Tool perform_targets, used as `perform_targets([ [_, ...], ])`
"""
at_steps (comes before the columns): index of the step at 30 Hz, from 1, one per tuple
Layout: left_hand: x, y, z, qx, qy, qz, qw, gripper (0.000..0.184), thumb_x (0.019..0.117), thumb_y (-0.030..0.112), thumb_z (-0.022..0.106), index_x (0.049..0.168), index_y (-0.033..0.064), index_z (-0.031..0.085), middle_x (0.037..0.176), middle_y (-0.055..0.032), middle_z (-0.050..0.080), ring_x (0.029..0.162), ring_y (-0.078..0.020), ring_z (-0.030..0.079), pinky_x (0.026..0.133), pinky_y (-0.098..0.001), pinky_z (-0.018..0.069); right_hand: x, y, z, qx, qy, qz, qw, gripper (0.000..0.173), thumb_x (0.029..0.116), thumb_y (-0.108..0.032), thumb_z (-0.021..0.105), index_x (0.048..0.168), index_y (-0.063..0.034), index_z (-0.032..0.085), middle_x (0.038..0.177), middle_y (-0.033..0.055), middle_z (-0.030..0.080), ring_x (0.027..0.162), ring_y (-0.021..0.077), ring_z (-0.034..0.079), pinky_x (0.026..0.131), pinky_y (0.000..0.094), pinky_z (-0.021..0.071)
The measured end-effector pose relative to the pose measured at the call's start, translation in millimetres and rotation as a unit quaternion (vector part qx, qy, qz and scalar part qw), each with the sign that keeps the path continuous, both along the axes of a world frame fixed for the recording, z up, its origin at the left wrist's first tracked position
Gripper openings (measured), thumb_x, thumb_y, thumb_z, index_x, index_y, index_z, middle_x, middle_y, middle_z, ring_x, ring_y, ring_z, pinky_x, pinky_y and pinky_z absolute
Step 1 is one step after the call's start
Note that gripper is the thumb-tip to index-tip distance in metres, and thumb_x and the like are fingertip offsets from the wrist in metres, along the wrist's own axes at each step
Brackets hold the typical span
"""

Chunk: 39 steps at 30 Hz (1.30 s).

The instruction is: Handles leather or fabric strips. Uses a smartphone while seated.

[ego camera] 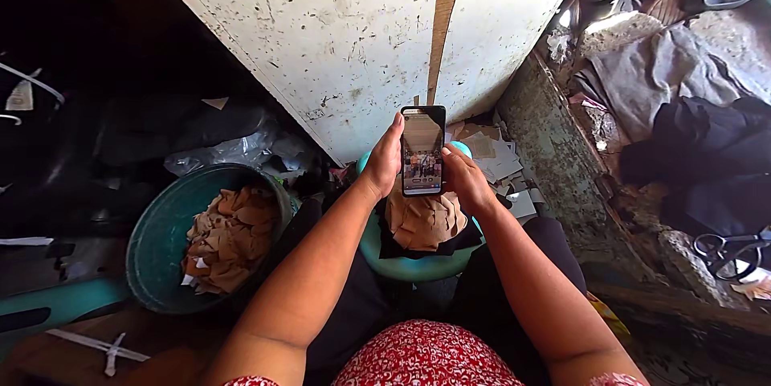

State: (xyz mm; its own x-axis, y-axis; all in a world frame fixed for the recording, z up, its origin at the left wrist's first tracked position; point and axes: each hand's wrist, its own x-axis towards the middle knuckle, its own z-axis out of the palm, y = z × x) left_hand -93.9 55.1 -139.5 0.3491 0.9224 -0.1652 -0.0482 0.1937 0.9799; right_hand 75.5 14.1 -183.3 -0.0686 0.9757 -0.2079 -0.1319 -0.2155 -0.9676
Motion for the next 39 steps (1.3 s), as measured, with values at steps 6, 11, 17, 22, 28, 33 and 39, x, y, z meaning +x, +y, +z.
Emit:
perform_targets([
  [6, -1.6, -0.2, -1.0, 0.007, -0.002, -0.007, 1.0, 0.075, 0.1062, 0.063, 0.014, 0.162, 0.0142, 0.028, 0.163, -0.0074, 0.038, 0.149, -0.0225, 0.036, 0.121, -0.0526, 0.0317, 0.0, -0.5, 1.2, -0.01, 0.006, 0.002, 1.0, 0.047, 0.1122, -0.035, 0.023, 0.135, -0.0104, 0.056, 0.101, 0.013, 0.072, 0.079, 0.0225, 0.072, 0.061, 0.0358, 0.0599],
  [11, 0.5, -1.7, 0.9, 0.011, -0.006, -0.008, 1.0, 0.075, 0.1065, 0.062, 0.011, 0.157, 0.0127, 0.035, 0.156, -0.0068, 0.047, 0.143, -0.0209, 0.045, 0.117, -0.0505, 0.0384, 0.4, 0.1, 1.5, -0.013, 0.002, 0.008, 1.0, 0.043, 0.1122, -0.033, 0.027, 0.136, -0.0105, 0.055, 0.104, 0.0141, 0.072, 0.08, 0.0238, 0.073, 0.061, 0.0369, 0.0604],
  [17, 1.5, -1.7, -1.4, 0.01, -0.003, -0.005, 1.0, 0.075, 0.1064, 0.062, 0.013, 0.159, 0.0131, 0.032, 0.159, -0.0078, 0.042, 0.146, -0.0227, 0.041, 0.118, -0.053, 0.0359, 1.9, -0.2, 0.3, -0.016, -0.002, 0.004, 1.0, 0.045, 0.1126, -0.035, 0.026, 0.136, -0.0108, 0.056, 0.103, 0.0145, 0.072, 0.08, 0.0243, 0.073, 0.063, 0.0379, 0.0609],
  [22, 2.6, -1.8, -0.8, 0.007, -0.009, -0.009, 1.0, 0.072, 0.1074, 0.06, 0.011, 0.155, 0.0129, 0.036, 0.148, -0.0079, 0.055, 0.135, -0.0205, 0.054, 0.111, -0.0478, 0.0457, 3.2, -1.6, 0.3, -0.02, 0.013, 0.004, 1.0, 0.053, 0.1124, -0.042, 0.02, 0.133, -0.0093, 0.056, 0.1, 0.0147, 0.073, 0.079, 0.0243, 0.073, 0.062, 0.0373, 0.0606],
  [28, 3.6, -2.6, -2.4, -0.003, 0.004, -0.002, 1.0, 0.075, 0.1064, 0.063, 0.017, 0.164, 0.0145, 0.02, 0.169, -0.0072, 0.024, 0.153, -0.0218, 0.028, 0.123, -0.0525, 0.0285, 4.8, -2.0, -2.1, -0.023, 0.009, -0.006, 1.0, 0.057, 0.1121, -0.044, 0.019, 0.133, -0.0062, 0.057, 0.099, 0.0146, 0.072, 0.079, 0.0232, 0.073, 0.064, 0.0371, 0.0606],
  [33, 3.1, -2.1, -4.3, -0.005, 0.001, -0.006, 1.0, 0.076, 0.1059, 0.064, 0.017, 0.164, 0.0149, 0.02, 0.169, -0.0069, 0.024, 0.154, -0.022, 0.027, 0.122, -0.0532, 0.029, 5.5, -2.7, -2.3, -0.024, 0.008, -0.002, 1.0, 0.057, 0.1119, -0.045, 0.019, 0.134, -0.0071, 0.056, 0.1, 0.014, 0.072, 0.08, 0.0226, 0.072, 0.064, 0.0361, 0.0599],
  [39, 4.0, -2.2, -2.9, -0.008, 0.001, -0.013, 1.0, 0.076, 0.106, 0.063, 0.014, 0.164, 0.0143, 0.02, 0.168, -0.0064, 0.026, 0.153, -0.0213, 0.029, 0.122, -0.0528, 0.0291, 6.2, -4.0, 0.6, -0.02, -0.003, 0.005, 1.0, 0.053, 0.1122, -0.041, 0.021, 0.134, -0.0086, 0.056, 0.102, 0.0142, 0.072, 0.081, 0.0229, 0.072, 0.064, 0.0369, 0.06],
])
